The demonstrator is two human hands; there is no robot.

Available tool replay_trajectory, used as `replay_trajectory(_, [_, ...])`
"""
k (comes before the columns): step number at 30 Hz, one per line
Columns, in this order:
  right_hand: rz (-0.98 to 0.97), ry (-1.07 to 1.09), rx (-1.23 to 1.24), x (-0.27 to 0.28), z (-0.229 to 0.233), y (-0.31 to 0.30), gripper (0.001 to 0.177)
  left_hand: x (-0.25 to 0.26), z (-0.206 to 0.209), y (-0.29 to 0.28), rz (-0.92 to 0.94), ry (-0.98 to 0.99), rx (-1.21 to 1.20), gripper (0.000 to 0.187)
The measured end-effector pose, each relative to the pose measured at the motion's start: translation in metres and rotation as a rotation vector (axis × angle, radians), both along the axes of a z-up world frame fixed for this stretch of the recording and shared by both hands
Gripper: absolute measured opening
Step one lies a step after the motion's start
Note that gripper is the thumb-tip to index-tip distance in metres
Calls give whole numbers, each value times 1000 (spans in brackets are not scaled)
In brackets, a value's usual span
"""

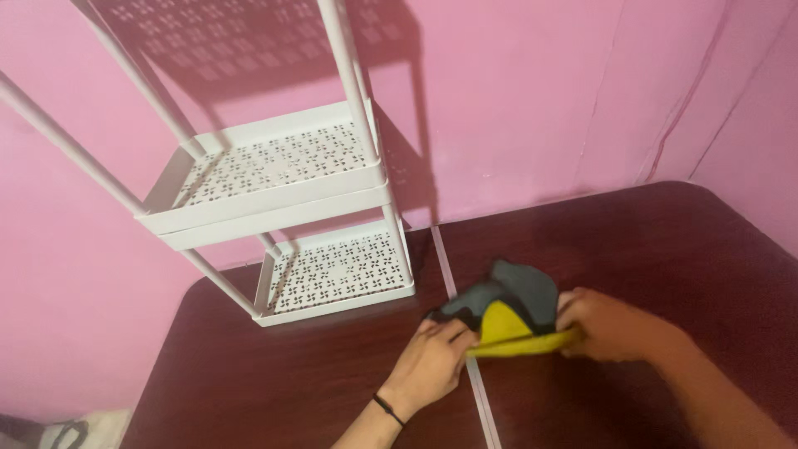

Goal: The person wipes a white perforated plastic shelf tray with a yellow and gray cloth, then assembles it onto a two-tier white plastic shelving unit by inserting the tray into the vertical support poles. The assembled unit is placed upright on a wooden table.

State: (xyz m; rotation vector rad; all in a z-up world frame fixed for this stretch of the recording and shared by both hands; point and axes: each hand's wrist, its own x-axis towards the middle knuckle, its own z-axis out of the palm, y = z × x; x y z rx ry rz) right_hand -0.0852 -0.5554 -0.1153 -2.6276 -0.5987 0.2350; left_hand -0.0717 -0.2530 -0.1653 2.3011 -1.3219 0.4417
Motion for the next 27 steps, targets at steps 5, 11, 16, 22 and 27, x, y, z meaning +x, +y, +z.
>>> replay_trajectory(5, [1, -23, -175, -13, -27, 6, 26, -8, -9, -7, 140, 237, 40, 67])
replay_trajectory(11, [46, 142, -155, -26, -14, 6, 30, 9, -18, -17, 156, 383, 71, 42])
replay_trajectory(16, [-114, 308, -324, -32, -3, 6, 44, 17, -21, -2, -77, 403, -90, 17])
replay_trajectory(22, [-330, -17, -434, -29, 4, -8, 30, 17, -1, 49, -136, 521, -329, 20])
replay_trajectory(27, [-172, 312, -239, -32, 21, -16, 21, -1, 16, 81, -115, 297, -132, 25])
